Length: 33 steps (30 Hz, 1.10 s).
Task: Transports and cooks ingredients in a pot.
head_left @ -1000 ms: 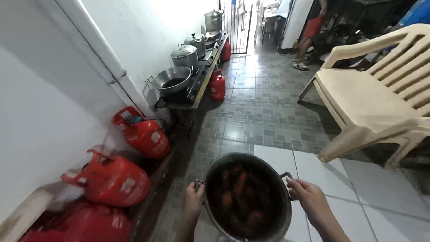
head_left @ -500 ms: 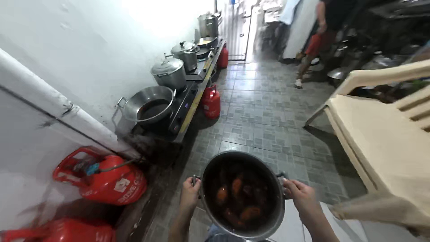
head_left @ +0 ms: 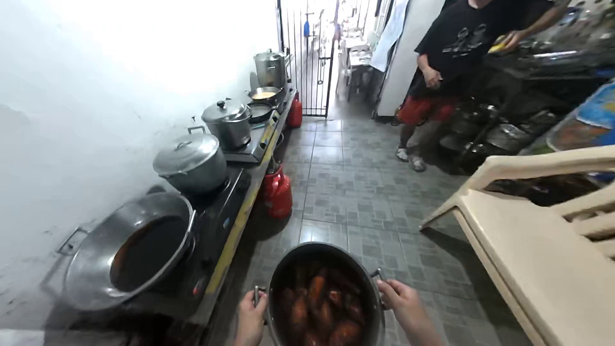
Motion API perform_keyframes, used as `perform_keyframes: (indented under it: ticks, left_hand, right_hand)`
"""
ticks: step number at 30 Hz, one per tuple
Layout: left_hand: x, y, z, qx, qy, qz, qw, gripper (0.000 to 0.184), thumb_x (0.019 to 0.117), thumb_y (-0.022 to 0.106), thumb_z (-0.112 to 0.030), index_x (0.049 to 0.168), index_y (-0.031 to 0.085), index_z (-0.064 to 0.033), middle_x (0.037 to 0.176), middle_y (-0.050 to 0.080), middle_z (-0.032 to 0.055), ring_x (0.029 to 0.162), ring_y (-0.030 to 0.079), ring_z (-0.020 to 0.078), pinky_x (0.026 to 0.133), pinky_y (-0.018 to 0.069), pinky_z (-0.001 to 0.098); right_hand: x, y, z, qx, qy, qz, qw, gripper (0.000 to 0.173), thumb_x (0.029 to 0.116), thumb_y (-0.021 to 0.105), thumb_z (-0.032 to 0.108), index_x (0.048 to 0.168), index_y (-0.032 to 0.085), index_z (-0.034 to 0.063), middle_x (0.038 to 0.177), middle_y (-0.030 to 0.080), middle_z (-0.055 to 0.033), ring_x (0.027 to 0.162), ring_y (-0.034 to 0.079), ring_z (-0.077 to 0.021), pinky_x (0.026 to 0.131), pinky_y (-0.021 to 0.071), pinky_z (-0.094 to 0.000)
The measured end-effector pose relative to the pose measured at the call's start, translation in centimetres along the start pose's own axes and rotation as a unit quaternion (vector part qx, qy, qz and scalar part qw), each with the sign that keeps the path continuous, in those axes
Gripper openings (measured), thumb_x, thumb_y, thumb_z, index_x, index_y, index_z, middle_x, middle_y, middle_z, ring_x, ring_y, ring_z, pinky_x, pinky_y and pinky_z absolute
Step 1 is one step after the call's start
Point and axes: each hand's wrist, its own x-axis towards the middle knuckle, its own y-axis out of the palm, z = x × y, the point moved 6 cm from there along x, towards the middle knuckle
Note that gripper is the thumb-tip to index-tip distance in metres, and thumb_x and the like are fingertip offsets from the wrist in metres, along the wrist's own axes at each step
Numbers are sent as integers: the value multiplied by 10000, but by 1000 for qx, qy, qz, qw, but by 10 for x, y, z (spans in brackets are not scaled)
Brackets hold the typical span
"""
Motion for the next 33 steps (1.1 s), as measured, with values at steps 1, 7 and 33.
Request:
perform_keyframes:
  ticks: [1,7,33]
  left_hand:
    - [19,9,-11,-1,-2,0,1000,86,1011,550,15,1019,600,84,676,493,2,535,458,28,537,415,188]
    - [109,59,-60,-22,-9,-53,998,87,1013,550,11,1015,595,86,682,496,7,538,466,28,537,422,185]
    - [440,210,-244,-62,-56,-152,985,153,1003,557,14,1121,547,111,782,529,55,595,520,51,588,473,203]
  right_hand:
    - [24,1,8,0,-3,2,1000,241,1024,579,115,826,632,-13,638,548,1,569,533,-74,615,490,-295]
    - [167,16,47,-35,-9,54,998,214,1020,596,138,870,631,-10,659,541,-21,586,529,-110,618,476,-332]
    - [635,92,235,-130,-54,192,971,214,1037,588,181,965,665,-4,732,582,-59,658,558,-156,669,481,-374]
